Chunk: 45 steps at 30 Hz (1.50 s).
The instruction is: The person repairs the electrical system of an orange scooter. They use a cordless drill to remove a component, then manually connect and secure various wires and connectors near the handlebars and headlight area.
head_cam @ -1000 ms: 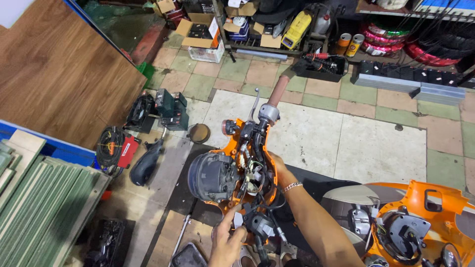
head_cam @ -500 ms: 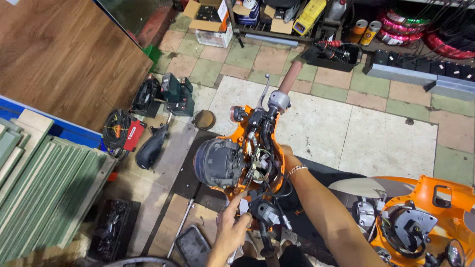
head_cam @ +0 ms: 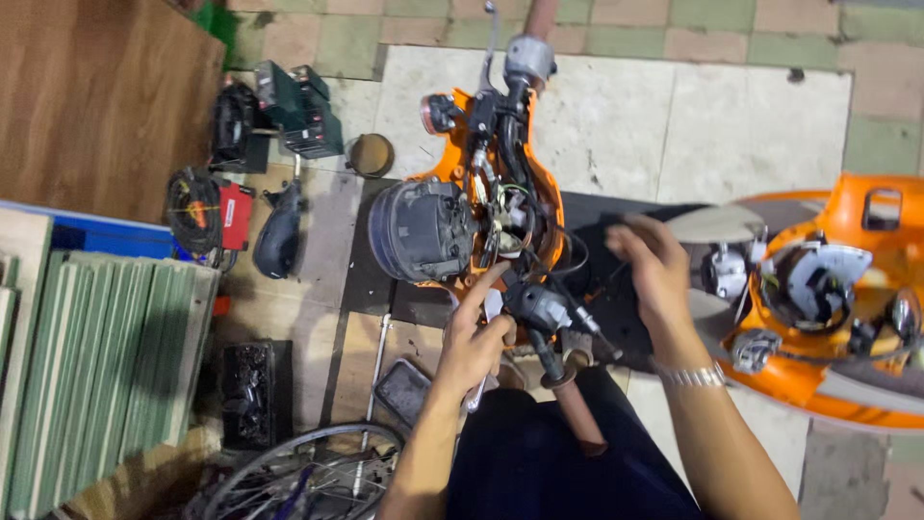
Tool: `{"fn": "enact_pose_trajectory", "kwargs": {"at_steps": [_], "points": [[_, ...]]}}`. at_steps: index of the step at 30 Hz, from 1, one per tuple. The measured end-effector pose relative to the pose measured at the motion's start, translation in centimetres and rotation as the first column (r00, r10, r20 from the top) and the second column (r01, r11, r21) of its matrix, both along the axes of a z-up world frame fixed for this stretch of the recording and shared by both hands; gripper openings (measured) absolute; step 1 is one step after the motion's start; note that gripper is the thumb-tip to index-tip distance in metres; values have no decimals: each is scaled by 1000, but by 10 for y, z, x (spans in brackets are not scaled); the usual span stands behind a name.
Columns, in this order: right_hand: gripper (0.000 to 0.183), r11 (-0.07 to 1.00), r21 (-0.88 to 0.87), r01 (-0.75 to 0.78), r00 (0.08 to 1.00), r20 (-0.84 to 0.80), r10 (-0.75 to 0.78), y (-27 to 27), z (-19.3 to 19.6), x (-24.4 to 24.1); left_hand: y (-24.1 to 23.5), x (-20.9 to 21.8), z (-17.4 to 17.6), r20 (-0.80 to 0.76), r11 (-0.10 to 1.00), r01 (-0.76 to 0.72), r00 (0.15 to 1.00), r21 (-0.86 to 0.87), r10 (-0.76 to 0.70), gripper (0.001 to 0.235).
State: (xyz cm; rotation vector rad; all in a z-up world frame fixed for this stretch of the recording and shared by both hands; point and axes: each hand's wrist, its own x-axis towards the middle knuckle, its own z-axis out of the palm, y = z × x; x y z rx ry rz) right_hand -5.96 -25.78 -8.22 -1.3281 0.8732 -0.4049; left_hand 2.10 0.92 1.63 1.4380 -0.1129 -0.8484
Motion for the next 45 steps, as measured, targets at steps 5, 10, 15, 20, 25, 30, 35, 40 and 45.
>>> {"fn": "enact_pose_trajectory", "kwargs": {"at_steps": [5,10,15,20,25,30,35,40,45], "points": [[27,993,-118,-13,989,-148,-5,81,47,-94,7,7,-7,-42,996,76,996,-48,-78,57],[61,948,-256,-187,981,-94,168,136,82,-108,19,10,-11,-1,991,115,993,-74,-116,49],[68,900,-266,-347,937,-130,323,143,100,-78,33,1,-5,198,960,263,950,-96,-241,52],[61,832,-271,-485,869,-37,494,135,112,-95,49,-26,12,53,948,313,949,-52,-311,64],[58,761,-338,-554,818,-54,572,132,120,-113,64,-54,16,92,923,379,919,59,-383,61],[65,766,-67,-639,742,208,637,124,121,-126,75,-61,4,11,902,398,915,-167,-402,58],[63,580,721,-380,877,480,-22,126,96,-121,77,-50,-4,-1,856,479,873,-193,-488,55],[59,504,799,-327,719,556,-416,126,76,-108,75,-20,1,268,717,697,689,6,-673,49],[47,878,459,138,883,345,-319,100,99,-91,59,2,3,437,585,776,453,235,-777,45]]}}
